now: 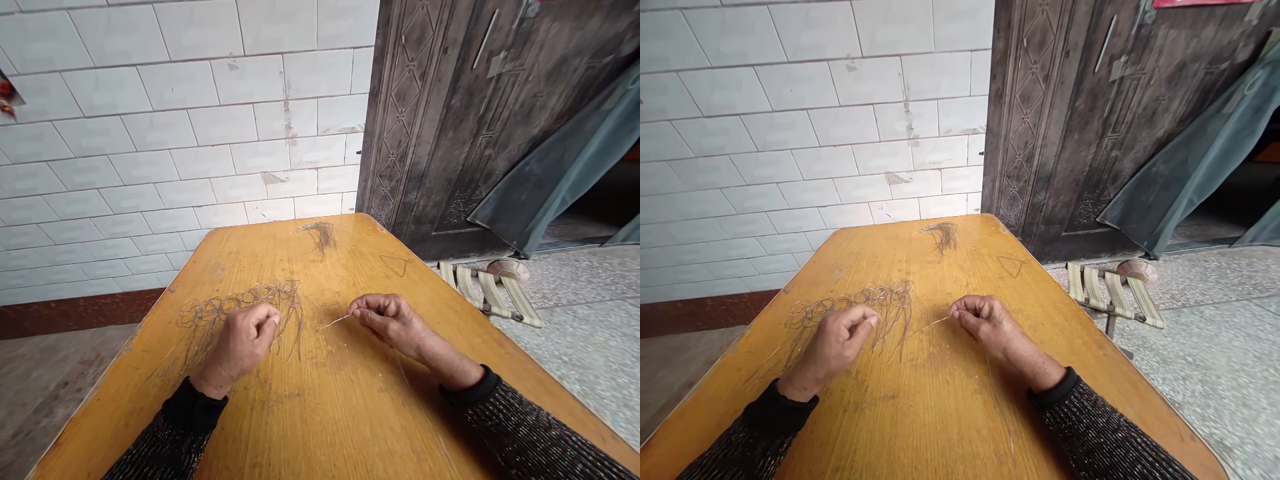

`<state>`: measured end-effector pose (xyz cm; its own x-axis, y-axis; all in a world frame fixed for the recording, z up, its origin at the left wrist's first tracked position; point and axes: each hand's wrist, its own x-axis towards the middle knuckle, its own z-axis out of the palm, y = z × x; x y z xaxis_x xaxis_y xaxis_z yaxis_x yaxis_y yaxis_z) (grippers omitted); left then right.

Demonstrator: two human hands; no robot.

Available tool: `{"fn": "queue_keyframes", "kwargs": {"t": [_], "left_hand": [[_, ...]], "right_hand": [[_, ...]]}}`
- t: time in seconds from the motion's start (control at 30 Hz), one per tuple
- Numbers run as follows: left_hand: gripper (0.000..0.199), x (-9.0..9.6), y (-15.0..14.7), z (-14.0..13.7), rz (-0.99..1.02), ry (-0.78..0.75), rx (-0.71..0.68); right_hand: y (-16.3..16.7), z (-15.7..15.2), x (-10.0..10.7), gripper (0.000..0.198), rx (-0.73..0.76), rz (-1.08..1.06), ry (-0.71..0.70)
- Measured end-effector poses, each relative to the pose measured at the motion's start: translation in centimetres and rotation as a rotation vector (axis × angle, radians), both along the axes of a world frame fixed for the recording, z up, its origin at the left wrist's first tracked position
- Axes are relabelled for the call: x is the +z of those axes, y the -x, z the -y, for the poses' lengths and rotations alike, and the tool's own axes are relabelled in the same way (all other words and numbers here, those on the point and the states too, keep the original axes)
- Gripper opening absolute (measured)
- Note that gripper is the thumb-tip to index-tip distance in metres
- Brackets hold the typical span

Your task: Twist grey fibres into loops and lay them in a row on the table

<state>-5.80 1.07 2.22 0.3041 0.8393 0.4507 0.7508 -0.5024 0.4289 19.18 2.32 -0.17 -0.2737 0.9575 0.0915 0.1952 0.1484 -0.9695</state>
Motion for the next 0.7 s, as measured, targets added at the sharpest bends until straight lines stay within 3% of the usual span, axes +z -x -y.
{"fn": "queue_keyframes", "kwargs": {"t": [0.1, 0.17, 0.27, 0.4, 0.57, 0.7], "left_hand": [[0.022, 0.1, 0.0, 0.0, 0.111, -0.110, 0.107], [0.022, -0.1, -0.7, 0.5, 0.087, -0.144, 0.046], [0.019, -0.4, -2.5, 1.7, -0.123, -0.132, -0.109], [0.016, -0.9, -3.8, 2.8, -0.335, -0.153, -0.165], [0.022, -1.4, -3.1, 2.3, -0.310, -0.159, -0.092], [0.021, -1.4, -2.5, 1.8, -0.308, -0.218, -0.026]], "right_hand": [[0.2, -0.1, -0.3, 0.028, 0.012, -0.009, 0.010], [0.7, 0.2, -0.5, 0.027, 0.049, 0.017, -0.009], [1.9, 0.9, -0.9, 0.027, 0.080, 0.052, -0.042], [3.0, 1.8, -0.9, 0.029, 0.133, 0.046, -0.005], [3.3, 2.1, -0.4, 0.036, 0.223, -0.026, 0.139], [3.2, 2.0, -0.4, 0.034, 0.221, -0.055, 0.169]]}}
